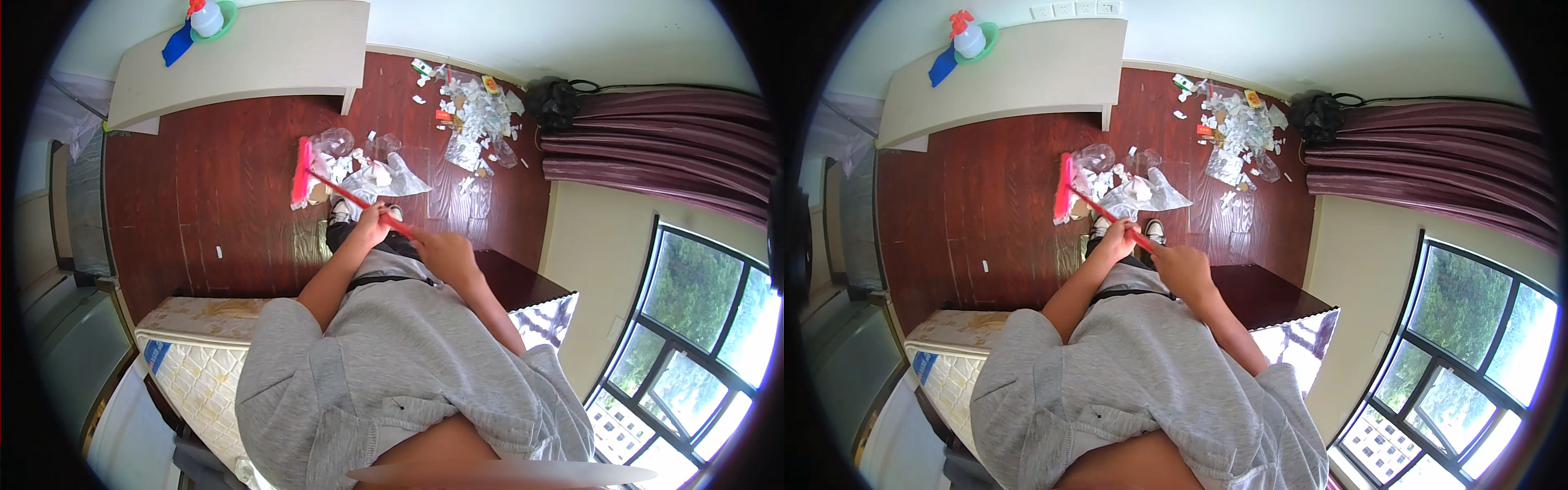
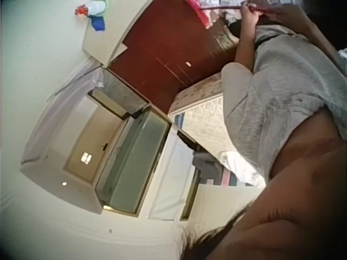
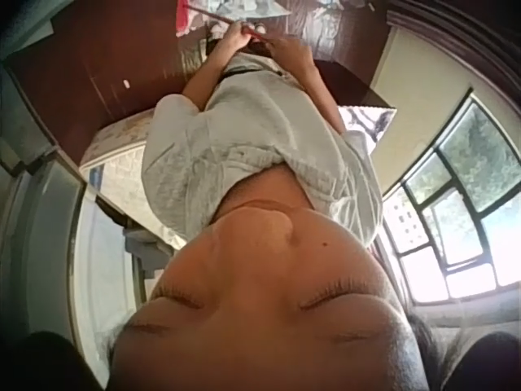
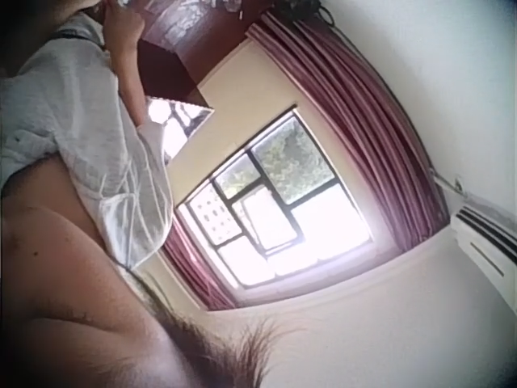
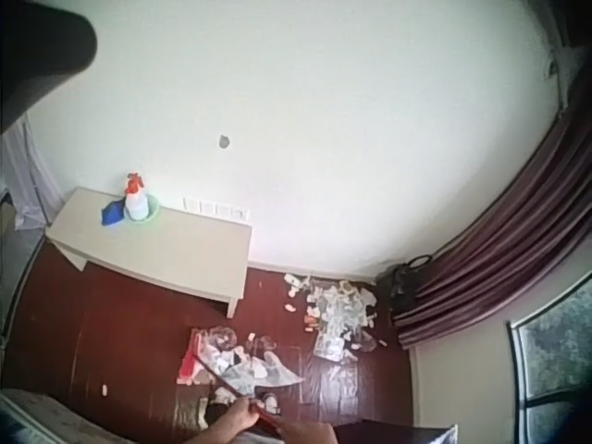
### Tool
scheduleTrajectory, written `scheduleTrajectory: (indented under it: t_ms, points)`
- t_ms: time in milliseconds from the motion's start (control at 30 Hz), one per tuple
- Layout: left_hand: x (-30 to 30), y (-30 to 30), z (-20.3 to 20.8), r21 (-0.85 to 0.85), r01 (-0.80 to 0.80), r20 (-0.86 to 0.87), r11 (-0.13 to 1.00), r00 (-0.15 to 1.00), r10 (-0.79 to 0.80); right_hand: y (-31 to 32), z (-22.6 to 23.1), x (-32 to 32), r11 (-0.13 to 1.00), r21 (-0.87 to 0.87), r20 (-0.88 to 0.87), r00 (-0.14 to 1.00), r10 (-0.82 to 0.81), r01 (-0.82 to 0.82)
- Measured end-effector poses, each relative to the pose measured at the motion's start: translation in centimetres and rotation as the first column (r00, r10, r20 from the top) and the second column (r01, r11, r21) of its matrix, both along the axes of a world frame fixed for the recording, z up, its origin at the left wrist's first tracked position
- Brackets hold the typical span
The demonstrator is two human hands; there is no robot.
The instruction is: Sweeping paper scraps and debris from a wooden floor into a pile.
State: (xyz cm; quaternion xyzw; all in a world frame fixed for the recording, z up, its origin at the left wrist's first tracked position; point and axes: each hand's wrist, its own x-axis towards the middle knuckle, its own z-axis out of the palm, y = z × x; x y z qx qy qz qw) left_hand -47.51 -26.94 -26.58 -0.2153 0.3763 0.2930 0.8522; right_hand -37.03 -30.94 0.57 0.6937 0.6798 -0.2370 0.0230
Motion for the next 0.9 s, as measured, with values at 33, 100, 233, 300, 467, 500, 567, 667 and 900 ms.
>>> scheduleTrajectory:
  t_ms: [33,100,233,300,467,500,567,667,900]
  points:
    - [2.4,0.6,2.0,0.023,0.020,-0.053,1.000,0.998,-0.019,-0.2,0.9,1.0,1.000,0.003,0.003,1.000,0.003,-0.003]
    - [6.0,0.9,2.0,-0.047,-0.101,0.102,0.994,0.989,0.106,-0.2,2.9,2.5,0.995,0.087,0.116,0.992,0.042,-0.052]
    - [12.7,1.5,7.1,-0.056,-0.046,0.265,0.997,0.962,0.060,-1.4,5.8,6.1,0.987,0.076,0.251,0.961,0.117,-0.140]
    - [14.6,0.8,7.6,-0.093,0.000,0.388,0.996,0.921,0.037,-2.7,6.1,7.2,0.984,0.088,0.275,0.953,0.125,-0.154]
    - [17.6,-1.8,9.0,-0.065,0.088,0.411,0.994,0.910,-0.054,-6.4,7.6,9.8,0.968,0.217,0.261,0.963,0.064,-0.124]
    - [16.7,-2.3,9.0,0.005,0.038,0.353,0.999,0.935,-0.037,-6.6,7.4,9.9,0.967,0.215,0.219,0.971,0.092,-0.140]
    - [15.1,-3.0,9.9,0.075,-0.033,0.289,0.997,0.957,0.009,-6.7,7.9,10.4,0.965,0.212,0.136,0.982,0.128,-0.155]
    - [11.2,-4.0,12.4,0.192,-0.155,0.227,0.969,0.968,0.110,-6.5,9.0,10.2,0.964,0.180,0.000,0.980,0.198,-0.195]
    - [-1.9,-7.1,11.0,0.215,-0.428,0.144,0.878,0.903,0.405,-4.8,5.2,3.9,0.919,0.089,-0.343,0.854,0.391,-0.385]
